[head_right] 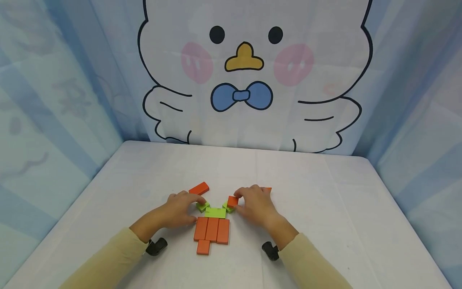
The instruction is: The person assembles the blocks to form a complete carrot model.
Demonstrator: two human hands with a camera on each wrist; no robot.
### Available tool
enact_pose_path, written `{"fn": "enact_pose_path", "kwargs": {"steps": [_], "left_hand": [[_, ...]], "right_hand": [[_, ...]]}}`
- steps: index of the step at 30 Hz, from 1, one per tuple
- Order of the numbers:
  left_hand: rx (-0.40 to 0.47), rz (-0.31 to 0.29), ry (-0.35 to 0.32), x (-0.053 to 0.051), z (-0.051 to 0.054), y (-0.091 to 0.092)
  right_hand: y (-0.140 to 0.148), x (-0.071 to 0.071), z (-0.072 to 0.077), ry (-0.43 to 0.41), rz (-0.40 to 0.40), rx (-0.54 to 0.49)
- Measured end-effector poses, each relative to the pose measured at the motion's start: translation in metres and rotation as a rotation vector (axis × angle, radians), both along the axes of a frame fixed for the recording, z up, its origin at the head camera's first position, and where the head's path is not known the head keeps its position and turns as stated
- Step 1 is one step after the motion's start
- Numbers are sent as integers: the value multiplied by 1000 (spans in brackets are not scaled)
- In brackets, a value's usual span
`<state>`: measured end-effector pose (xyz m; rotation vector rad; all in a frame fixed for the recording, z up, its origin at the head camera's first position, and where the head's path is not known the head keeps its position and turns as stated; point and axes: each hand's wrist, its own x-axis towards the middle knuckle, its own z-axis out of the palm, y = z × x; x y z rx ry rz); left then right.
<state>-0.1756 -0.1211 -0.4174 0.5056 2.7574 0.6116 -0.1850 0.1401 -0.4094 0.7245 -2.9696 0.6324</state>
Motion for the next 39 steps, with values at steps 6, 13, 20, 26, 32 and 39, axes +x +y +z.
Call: {"fn": "enact_pose_path", "kwargs": {"steps": [6,13,20,26,32,39], "left_hand": [[-3,-2,6,-1,-1,1],[-5,-6,22,-1,-2,-1],[10,-11,29,-2,-4,0],[-7,-3,36,-2,-4,3],[-17,0,40,-1,-3,4],[-20,-4,43,0,-1,4]], "right_hand": [[2,21,5,14,42,-19],[-1,43,8,-16,111,-13],[-4,61,4,-83,182,2],[-7,72,-2,-129,228,17],[-11,79,-5,-112,259,7],[-15,83,-6,-111,253,33]]}}
